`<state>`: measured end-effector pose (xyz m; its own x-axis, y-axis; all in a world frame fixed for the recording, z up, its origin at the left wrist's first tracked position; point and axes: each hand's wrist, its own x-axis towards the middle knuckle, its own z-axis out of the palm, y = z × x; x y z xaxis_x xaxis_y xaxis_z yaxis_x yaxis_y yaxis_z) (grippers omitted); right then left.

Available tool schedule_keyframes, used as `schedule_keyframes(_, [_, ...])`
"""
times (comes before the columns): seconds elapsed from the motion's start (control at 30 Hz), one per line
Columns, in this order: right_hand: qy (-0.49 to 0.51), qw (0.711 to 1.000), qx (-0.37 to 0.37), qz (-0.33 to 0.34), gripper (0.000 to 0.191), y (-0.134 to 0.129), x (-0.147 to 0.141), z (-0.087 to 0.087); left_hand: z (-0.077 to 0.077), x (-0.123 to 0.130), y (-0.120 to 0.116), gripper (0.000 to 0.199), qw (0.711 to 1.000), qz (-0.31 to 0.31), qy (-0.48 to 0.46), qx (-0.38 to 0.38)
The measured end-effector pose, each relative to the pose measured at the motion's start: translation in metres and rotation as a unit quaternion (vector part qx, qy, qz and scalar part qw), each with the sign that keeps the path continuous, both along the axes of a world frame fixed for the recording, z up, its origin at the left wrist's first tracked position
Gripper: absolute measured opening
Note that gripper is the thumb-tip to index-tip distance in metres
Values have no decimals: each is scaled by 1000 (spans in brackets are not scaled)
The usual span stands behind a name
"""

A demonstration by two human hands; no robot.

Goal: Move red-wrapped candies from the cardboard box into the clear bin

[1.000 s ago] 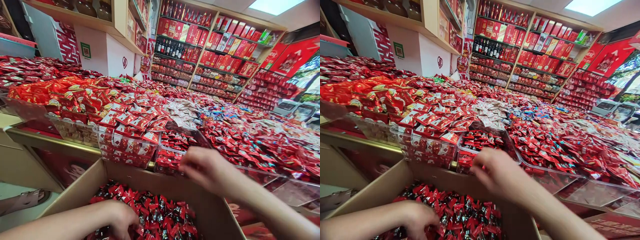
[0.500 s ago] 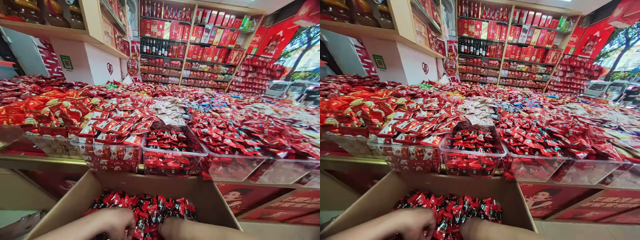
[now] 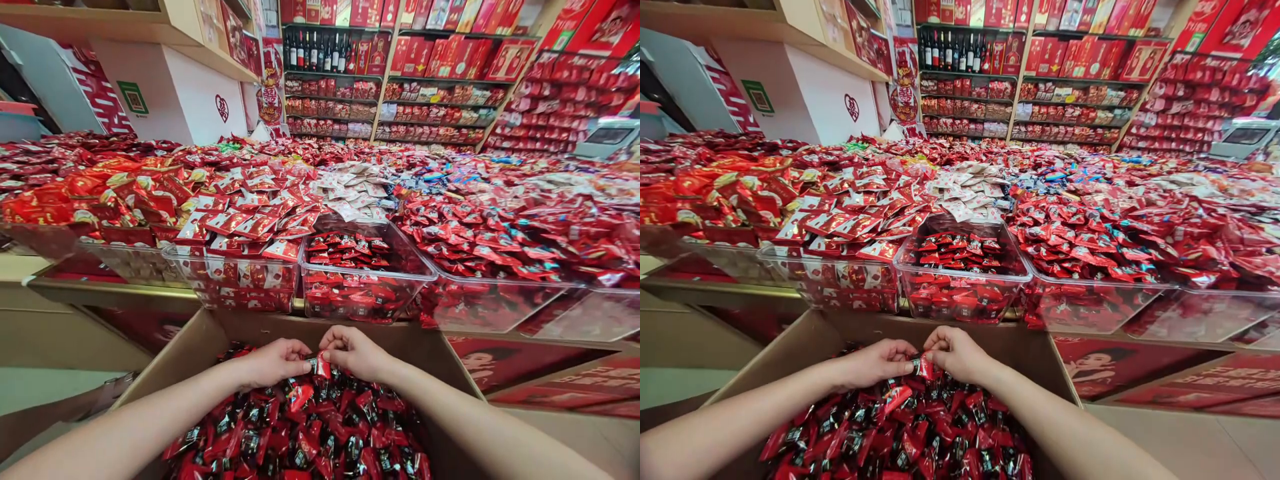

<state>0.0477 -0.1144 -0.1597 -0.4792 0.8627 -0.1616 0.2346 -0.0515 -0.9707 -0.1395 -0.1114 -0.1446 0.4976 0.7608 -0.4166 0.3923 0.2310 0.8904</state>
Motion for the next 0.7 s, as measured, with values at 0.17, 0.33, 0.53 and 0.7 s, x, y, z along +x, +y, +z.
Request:
schedule_keyframes(0.17, [19, 998, -51, 14, 18, -5, -1, 6, -5, -2, 3, 26, 999, -31, -15, 22])
schedule_keyframes(0.33, [-1, 1000, -27, -2, 20, -4, 1, 8, -5, -4, 3, 33, 999, -13, -33, 7])
schedule_keyframes(0.53, [-37, 994, 99, -36, 16, -6, 2, 16, 14, -4, 2, 45, 985, 28, -63, -157])
schedule_keyframes(0.7, [-49, 976, 211, -1, 15, -17, 0, 30, 15, -4, -1, 46, 968, 16, -69, -239])
